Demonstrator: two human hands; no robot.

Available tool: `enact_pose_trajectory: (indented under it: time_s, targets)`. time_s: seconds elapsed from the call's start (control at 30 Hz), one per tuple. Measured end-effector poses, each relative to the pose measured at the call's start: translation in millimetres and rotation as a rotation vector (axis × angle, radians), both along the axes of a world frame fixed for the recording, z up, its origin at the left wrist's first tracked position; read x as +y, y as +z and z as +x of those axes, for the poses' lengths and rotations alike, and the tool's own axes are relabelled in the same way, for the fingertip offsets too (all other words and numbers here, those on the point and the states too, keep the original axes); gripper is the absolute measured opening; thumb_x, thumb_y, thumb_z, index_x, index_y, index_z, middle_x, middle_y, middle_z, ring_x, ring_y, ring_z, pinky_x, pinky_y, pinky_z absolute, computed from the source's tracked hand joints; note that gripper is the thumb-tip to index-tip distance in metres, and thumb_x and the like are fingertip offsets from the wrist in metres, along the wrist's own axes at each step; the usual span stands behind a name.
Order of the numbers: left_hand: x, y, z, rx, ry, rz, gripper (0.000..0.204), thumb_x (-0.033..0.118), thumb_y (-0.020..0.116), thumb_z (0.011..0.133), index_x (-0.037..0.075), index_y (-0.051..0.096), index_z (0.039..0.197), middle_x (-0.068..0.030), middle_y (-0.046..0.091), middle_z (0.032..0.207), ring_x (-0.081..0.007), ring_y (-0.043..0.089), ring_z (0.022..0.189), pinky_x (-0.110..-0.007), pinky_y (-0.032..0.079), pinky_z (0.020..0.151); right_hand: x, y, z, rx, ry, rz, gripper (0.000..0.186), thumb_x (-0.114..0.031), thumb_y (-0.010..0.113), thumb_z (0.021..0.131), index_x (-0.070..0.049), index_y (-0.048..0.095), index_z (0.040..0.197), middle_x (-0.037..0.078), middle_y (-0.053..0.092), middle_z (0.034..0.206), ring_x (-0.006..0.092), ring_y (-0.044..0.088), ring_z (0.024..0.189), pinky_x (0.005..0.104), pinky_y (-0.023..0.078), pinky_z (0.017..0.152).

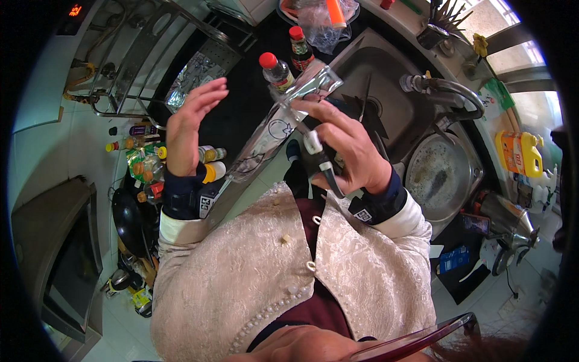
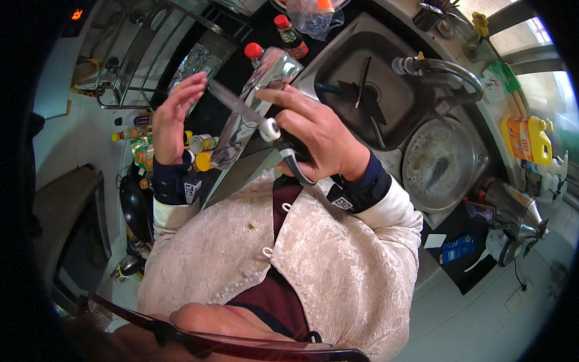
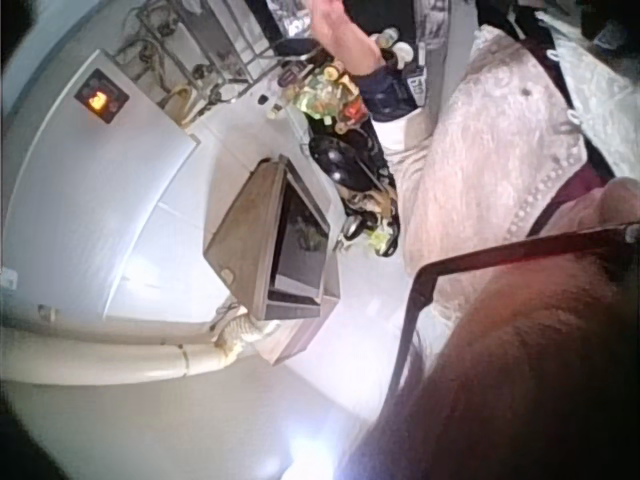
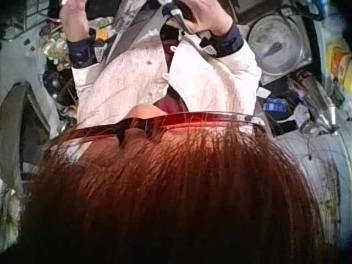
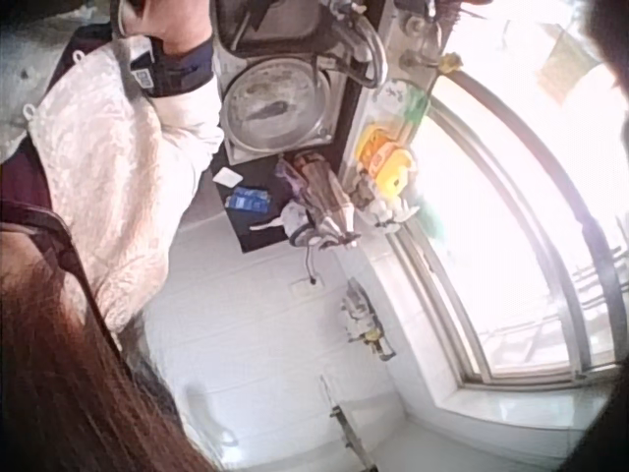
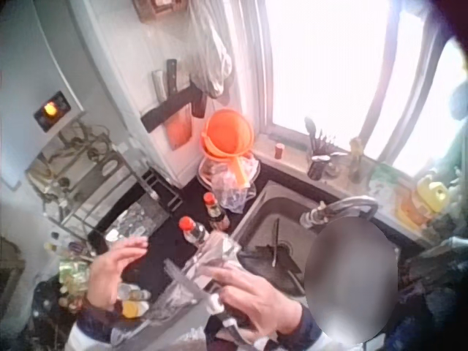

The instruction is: The person uses scissors to cut open a foil-wrapped package, then wipes the rims of two small jars with a cloth over the sink. The jars are handled one at a time and placed back on the counter after wiping.

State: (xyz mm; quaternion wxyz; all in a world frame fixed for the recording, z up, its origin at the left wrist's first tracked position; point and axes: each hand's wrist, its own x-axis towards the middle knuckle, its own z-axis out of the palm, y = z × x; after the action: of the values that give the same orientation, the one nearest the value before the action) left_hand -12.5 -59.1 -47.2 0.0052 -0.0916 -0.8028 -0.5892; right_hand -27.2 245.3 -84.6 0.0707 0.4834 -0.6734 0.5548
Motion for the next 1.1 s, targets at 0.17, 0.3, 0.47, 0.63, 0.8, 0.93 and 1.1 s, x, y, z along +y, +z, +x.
enact_pose_trajectory:
  time_s: [0.17,0.3,0.47,0.63,0.8,0.93,1.1]
  targets:
    - [31.5,-3.6,-13.1,-0.161,-0.276,0.079,0.051,0.04,0.067,0.096,-0.001,0.064,0.127,-0.0076,0.064,0.117,-0.0165,0.061,0.112,-0.027,0.049,0.093,-11.8,5.3,5.8,0.031,0.101,0.104,0.042,-0.024,0.07,0.068,0.0,0.054,0.099,0.025,0.05,0.136,0.0469,0.049,0.126,0.0511,0.041,0.109]
    - [47.6,-3.8,-14.6,-0.242,-0.399,0.183,0.062,0.035,0.08,0.085,0.0,0.06,0.132,-0.0059,0.062,0.117,-0.0145,0.061,0.109,-0.027,0.05,0.092,-10.8,4.8,9.6,-0.001,0.108,0.107,0.043,-0.024,0.07,0.069,0.0,0.055,0.101,0.024,0.05,0.135,0.0461,0.05,0.124,0.0487,0.043,0.105]
    - [57.9,-12.0,-10.0,-0.246,-0.401,0.305,0.079,0.03,0.086,0.079,0.002,0.049,0.142,-0.0065,0.061,0.12,-0.0141,0.061,0.108,-0.029,0.051,0.093,-0.6,0.2,11.4,-0.038,0.121,0.06,0.045,-0.03,0.072,0.073,0.0,0.056,0.104,0.024,0.052,0.134,0.0446,0.053,0.119,0.0467,0.048,0.098]
    - [66.3,-19.7,1.5,-0.334,-0.206,0.231,0.039,0.01,0.072,0.092,0.0,0.06,0.127,-0.0068,0.069,0.106,-0.0122,0.066,0.091,-0.025,0.053,0.083,5.8,-4.8,11.3,-0.085,0.072,-0.022,0.048,-0.038,0.07,0.079,0.0,0.057,0.105,0.026,0.051,0.135,0.0457,0.057,0.112,0.0459,0.05,0.093]
    - [70.7,-19.2,0.4,-0.31,0.004,0.332,0.015,0.011,0.064,0.098,-0.003,0.071,0.099,-0.0048,0.07,0.078,-0.0094,0.064,0.066,-0.023,0.051,0.061,18.3,-2.4,15.6,-0.124,-0.026,-0.068,0.051,-0.039,0.075,0.077,0.001,0.063,0.104,0.025,0.05,0.133,0.0388,0.061,0.107,0.0439,0.051,0.09]
    - [68.3,-18.0,0.3,-0.337,0.132,0.447,0.011,0.009,0.066,0.097,0.0,0.068,0.09,-0.0043,0.068,0.075,-0.0083,0.062,0.058,-0.021,0.048,0.053,39.9,0.7,26.9,-0.457,-0.132,-0.262,0.068,-0.048,0.081,0.079,0.004,0.064,0.119,0.014,0.059,0.104,0.0225,0.061,0.091,0.0306,0.049,0.077]
    - [63.5,-19.0,-1.4,-0.27,0.167,0.505,0.013,0.013,0.068,0.096,0.0,0.066,0.094,-0.01,0.069,0.076,-0.0178,0.067,0.061,-0.031,0.057,0.057,50.7,0.2,48.6,-1.028,0.071,-0.416,0.077,-0.036,0.086,0.081,0.004,0.053,0.137,0.004,0.067,0.084,0.0103,0.063,0.078,0.0221,0.047,0.07]
